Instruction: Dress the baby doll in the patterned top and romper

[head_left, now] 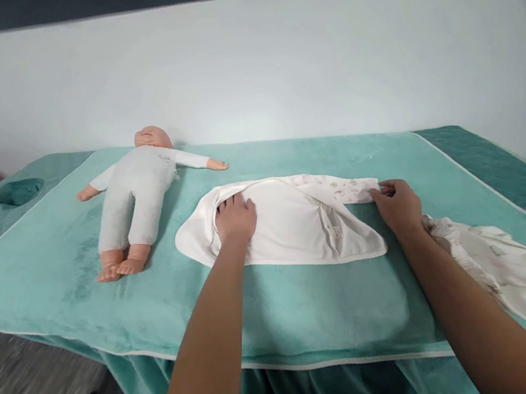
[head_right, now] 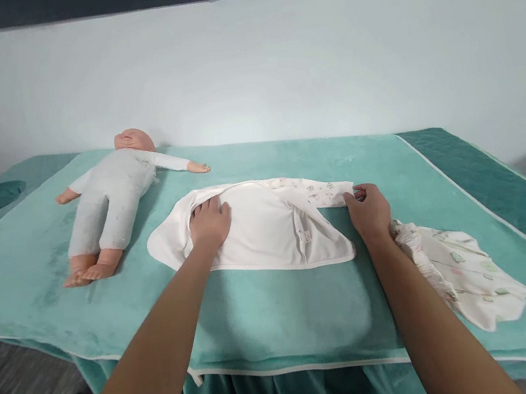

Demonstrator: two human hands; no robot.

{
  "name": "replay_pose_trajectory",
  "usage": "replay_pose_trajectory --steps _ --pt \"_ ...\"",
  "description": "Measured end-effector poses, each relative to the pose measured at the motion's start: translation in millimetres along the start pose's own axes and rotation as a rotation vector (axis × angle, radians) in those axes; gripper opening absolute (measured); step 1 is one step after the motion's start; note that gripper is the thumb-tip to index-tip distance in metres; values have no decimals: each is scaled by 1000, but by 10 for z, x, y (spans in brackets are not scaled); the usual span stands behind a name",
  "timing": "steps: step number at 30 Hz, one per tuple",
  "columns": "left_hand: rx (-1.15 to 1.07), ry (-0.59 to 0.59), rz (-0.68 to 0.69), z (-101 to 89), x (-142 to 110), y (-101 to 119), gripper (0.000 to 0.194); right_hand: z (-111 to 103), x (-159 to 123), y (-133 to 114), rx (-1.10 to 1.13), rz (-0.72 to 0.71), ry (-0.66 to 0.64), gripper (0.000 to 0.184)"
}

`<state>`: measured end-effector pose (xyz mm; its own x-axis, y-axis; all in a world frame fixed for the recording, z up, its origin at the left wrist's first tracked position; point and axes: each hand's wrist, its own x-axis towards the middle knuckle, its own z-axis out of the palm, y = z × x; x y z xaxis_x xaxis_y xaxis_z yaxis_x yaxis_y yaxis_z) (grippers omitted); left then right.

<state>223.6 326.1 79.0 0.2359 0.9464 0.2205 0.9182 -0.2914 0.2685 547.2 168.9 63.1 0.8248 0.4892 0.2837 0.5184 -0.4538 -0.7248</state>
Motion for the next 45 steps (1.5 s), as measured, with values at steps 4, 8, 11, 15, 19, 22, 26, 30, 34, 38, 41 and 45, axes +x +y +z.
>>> replay_pose_trajectory --steps 4,8,11,15,19,22,26,30,34,38,41,45 --pt "22 -16 -12 -18 1 11 52 -8 -12 -44 184 5 10 36" --pt "29 -26 -9 -19 11 17 53 10 -11 -74 245 19 -31 37" --pt "23 -16 -3 -11 16 11 53 15 -11 -78 216 -6 -47 37" --pt "13 -18 -7 -5 18 1 54 -2 -9 -55 87 -46 13 37" --pt "9 -20 -7 -7 20 1 54 7 9 -7 21 -40 25 43" --pt "10 -17 -12 -6 19 4 54 29 3 11 -56 -114 63 48" --pt "10 -13 -5 -5 19 5 54 39 -92 -59 -85 -394 169 45" --pt "-2 -5 1 -4 23 1 55 80 -198 -161 -164 -668 -65 45" --pt "-11 4 7 5 27 -3 54 146 -212 -189 -384 -625 -331 53" --pt "-9 9 8 17 29 -6 54 154 -211 -223 -527 -397 -387 62" --pt "-11 10 3 17 24 -6 53 137 -214 -245 -551 -300 -383 64" --pt "-15 26 2 11 8 -8 50 90 -208 -233 -541 -298 -380 58"
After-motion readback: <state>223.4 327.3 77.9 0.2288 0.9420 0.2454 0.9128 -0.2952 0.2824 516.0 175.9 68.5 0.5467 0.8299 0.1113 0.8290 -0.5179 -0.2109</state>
